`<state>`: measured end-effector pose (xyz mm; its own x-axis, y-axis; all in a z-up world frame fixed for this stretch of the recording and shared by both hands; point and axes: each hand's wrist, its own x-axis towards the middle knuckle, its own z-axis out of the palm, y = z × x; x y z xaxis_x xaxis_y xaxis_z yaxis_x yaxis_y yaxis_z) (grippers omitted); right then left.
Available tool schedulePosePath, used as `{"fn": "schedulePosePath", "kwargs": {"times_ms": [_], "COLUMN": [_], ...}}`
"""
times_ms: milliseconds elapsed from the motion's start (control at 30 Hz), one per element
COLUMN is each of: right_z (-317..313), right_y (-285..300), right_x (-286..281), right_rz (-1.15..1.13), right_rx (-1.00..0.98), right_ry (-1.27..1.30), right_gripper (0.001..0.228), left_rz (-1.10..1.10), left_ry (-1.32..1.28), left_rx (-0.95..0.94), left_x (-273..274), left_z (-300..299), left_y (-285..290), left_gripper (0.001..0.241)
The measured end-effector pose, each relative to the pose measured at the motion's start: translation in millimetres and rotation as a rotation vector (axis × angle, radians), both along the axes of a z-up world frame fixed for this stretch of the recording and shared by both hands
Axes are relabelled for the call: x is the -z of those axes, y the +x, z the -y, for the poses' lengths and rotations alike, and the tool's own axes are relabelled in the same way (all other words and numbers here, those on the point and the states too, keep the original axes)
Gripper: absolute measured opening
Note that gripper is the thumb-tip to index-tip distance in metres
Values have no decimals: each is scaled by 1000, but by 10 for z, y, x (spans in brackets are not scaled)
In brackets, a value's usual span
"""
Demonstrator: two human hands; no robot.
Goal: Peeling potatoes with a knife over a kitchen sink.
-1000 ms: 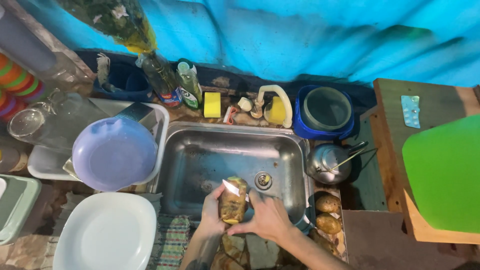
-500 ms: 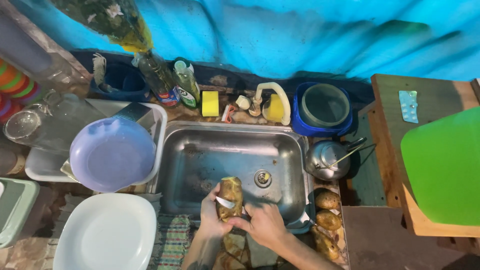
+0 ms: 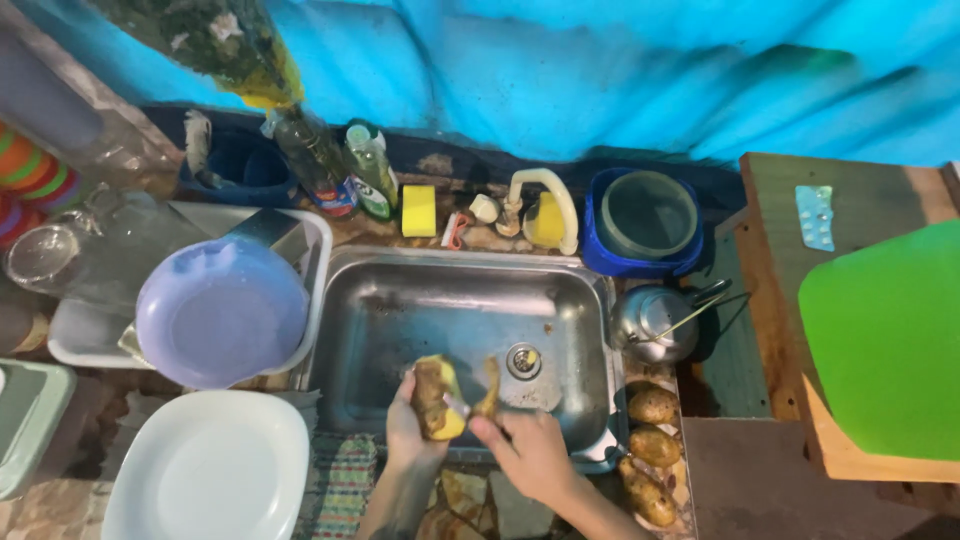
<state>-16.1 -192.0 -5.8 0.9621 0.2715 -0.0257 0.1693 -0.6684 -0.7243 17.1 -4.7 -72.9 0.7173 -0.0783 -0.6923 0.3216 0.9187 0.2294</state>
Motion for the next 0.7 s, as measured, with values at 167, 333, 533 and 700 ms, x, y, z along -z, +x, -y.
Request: {"fn": "schedulePosePath", "kwargs": {"times_ms": [167, 333, 533, 700], "right_z": [-49, -43, 95, 116], "right_y": [177, 250, 395, 495], "right_x": [-147, -47, -48, -457], "right_rz": [-109, -57, -63, -176], "right_rx": [57, -34, 74, -109], "right_ry": [62, -154, -143, 76], "right_gripper": [53, 48, 48, 66], "left_rz": [80, 127, 137, 158], "left_ry": [125, 215, 150, -69], "left_rx": [198, 221, 308, 566], "left_x": [-116, -241, -381, -407], "left_z": [-109, -28, -100, -203], "left_y": [-86, -122, -165, -203], "left_gripper": [40, 33, 35, 45]}}
